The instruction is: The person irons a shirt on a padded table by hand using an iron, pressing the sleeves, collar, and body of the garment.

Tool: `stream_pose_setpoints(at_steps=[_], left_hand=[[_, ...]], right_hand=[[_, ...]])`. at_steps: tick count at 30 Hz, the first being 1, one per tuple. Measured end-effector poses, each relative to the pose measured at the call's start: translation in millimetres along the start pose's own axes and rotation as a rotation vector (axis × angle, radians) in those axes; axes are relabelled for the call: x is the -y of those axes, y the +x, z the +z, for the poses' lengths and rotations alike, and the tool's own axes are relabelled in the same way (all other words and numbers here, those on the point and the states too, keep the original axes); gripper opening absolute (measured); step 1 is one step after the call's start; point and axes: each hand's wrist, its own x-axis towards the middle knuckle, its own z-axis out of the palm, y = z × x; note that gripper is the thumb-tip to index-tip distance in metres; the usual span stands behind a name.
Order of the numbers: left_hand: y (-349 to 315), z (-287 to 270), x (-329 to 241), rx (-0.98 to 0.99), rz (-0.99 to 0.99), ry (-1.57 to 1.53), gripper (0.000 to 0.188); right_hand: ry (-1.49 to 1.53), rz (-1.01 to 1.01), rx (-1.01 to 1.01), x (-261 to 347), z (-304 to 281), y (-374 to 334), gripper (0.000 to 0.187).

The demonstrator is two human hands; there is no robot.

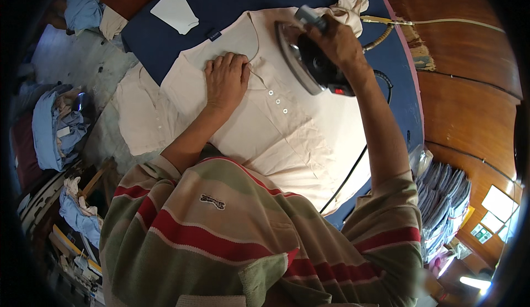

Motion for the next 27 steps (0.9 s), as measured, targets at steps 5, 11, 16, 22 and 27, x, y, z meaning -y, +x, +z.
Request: stream_pose_setpoints(at_steps=[5, 11, 16, 22, 27], left_hand=[[3.6, -2.3, -7.2, 0.037, -0.015, 0.021, 0.014], [6.3, -0.7, -1.6, 0.037, -0.009, 0.01, 0.012], [7.0, -4.5, -2.0, 0.078, -0.036, -0.043, 0.01], [4.9, -5.4, -2.3, 0.051, -0.027, -0.03, 0.011], [7.0, -6.4, -4.1, 0.079, -0.04, -0.015, 0.012]], right_hand=[[0.017, 0.032, -0.088, -21.6, 2.8, 11.3, 0.051], [0.072, -0.013, -0.012, -18.5, -0.3, -0.8, 0.048], [0.048, -0.184, 0.34, 5.9, -13.2, -68.3, 0.049], [0.017, -0.126, 0.202, 5.2, -7.6, -69.8, 0.043], [-0.056, -0.105, 0.111, 10.6, -6.6, -42.5, 0.047]])
